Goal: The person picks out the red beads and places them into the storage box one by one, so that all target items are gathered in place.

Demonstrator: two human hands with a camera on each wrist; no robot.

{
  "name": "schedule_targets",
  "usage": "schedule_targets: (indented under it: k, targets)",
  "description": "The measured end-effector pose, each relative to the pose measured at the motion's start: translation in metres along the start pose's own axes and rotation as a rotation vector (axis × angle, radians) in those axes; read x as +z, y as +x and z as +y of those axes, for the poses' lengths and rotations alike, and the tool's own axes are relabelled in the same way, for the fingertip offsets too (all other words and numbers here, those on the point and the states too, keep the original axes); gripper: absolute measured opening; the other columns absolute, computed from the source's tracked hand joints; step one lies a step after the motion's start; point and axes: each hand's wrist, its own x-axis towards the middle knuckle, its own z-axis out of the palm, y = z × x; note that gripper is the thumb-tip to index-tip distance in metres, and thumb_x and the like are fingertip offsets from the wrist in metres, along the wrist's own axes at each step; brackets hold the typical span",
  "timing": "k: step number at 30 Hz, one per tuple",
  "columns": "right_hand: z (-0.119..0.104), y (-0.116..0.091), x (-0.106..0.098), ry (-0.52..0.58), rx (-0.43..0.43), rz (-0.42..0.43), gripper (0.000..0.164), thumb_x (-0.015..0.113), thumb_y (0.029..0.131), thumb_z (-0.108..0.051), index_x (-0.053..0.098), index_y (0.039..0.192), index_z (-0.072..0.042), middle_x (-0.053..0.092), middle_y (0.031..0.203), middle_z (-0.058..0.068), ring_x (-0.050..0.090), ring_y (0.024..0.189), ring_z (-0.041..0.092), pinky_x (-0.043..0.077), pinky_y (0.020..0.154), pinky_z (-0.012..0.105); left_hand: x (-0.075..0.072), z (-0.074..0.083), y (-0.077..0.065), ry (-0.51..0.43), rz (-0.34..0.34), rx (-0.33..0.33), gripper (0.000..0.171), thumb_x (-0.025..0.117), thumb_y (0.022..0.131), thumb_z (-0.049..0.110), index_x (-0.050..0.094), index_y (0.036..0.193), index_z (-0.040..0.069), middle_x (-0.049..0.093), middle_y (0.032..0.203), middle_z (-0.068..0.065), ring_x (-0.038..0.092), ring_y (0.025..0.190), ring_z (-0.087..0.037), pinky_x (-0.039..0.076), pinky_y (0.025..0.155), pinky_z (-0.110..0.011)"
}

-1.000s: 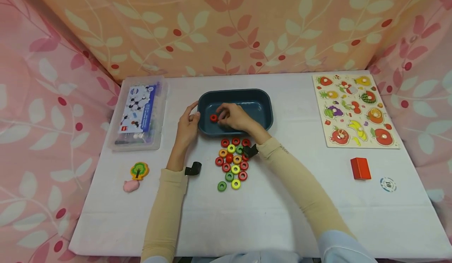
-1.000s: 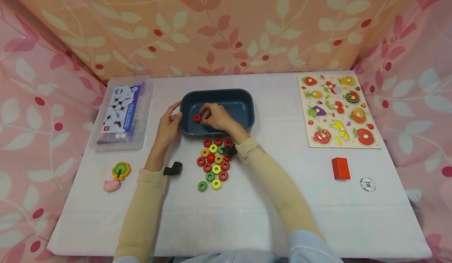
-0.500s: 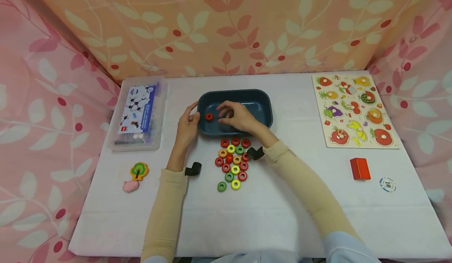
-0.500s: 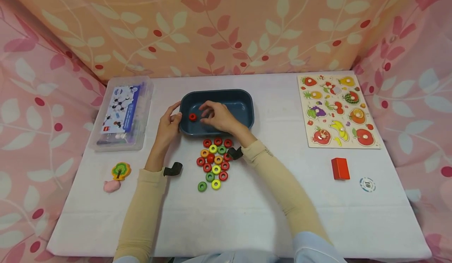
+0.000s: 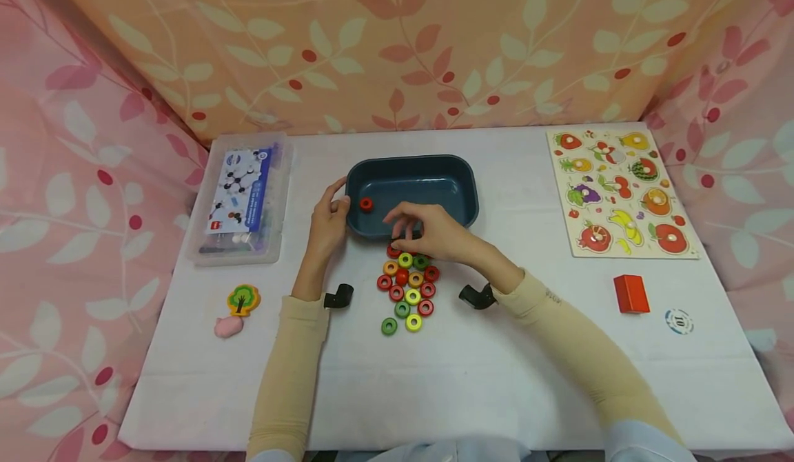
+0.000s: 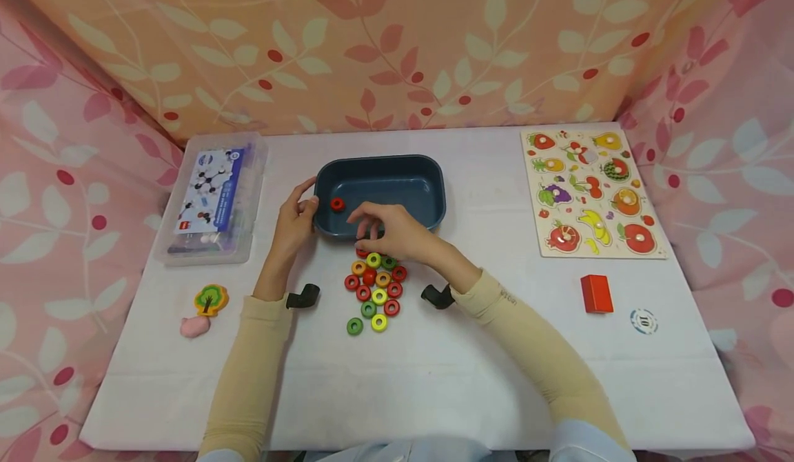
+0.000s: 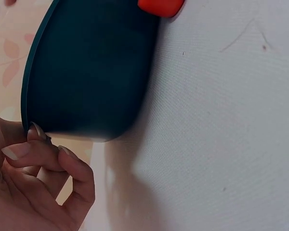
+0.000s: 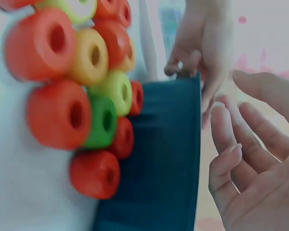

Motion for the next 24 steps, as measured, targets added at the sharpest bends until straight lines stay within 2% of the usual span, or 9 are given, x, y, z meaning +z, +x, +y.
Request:
schedule_targets:
  k: [6,10,14,20,24]
  targets:
    - [0.004,-0.014,0.016,0.013,0.009,-0.107,0.034,0.08,0.085,-0.011,0.066,0.117,-0.009,0.072,0.099,0.008,0.06,0.074,0.013,0.052,0.071,0.032,0.0,0.0,0.0,0.001,-0.001,0.005,0.042,0.049,0.106,0.023,0.048,0.148,0.027,0.044,0.066,-0.002,0.042,0.054,-0.016,0.034,0.051,-0.027]
    - [0.01,-0.021,0.025,-0.066,0.056,-0.159,0.032,0.082,0.084,-0.015,0.068,0.112,-0.009,0.07,0.099,0.004,0.059,0.073,0.011,0.051,0.069,0.025,0.001,0.0,0.0,0.001,0.002,-0.006,0.042,0.049,0.106,0.024,0.048,0.148,0.027,0.043,0.067,-0.002,0.042,0.056,-0.017,0.034,0.052,-0.026]
    - [0.015,-0.028,0.033,-0.184,0.091,-0.152,0.029,0.084,0.082,-0.021,0.07,0.107,-0.014,0.067,0.097,-0.002,0.059,0.073,0.012,0.05,0.067,0.025,0.001,0.001,0.0,0.016,0.002,-0.008,0.042,0.049,0.106,0.024,0.048,0.149,0.027,0.043,0.068,-0.002,0.042,0.058,-0.017,0.034,0.054,-0.026]
    - [0.019,-0.032,0.045,-0.325,0.066,-0.149,0.028,0.084,0.082,-0.03,0.073,0.105,-0.02,0.065,0.106,-0.008,0.057,0.087,0.011,0.049,0.077,0.028,0.001,0.002,-0.001,0.015,0.018,-0.01,0.042,0.049,0.106,0.025,0.048,0.149,0.027,0.042,0.069,-0.002,0.041,0.058,-0.017,0.032,0.054,-0.027]
    - [0.019,-0.034,0.049,-0.354,0.057,-0.144,0.026,0.083,0.083,-0.028,0.073,0.106,-0.021,0.065,0.109,-0.008,0.057,0.089,0.01,0.049,0.078,0.029,0.001,0.001,-0.001,0.016,0.014,-0.016,0.043,0.049,0.107,0.025,0.047,0.149,0.028,0.042,0.07,-0.003,0.042,0.06,-0.018,0.033,0.056,-0.027]
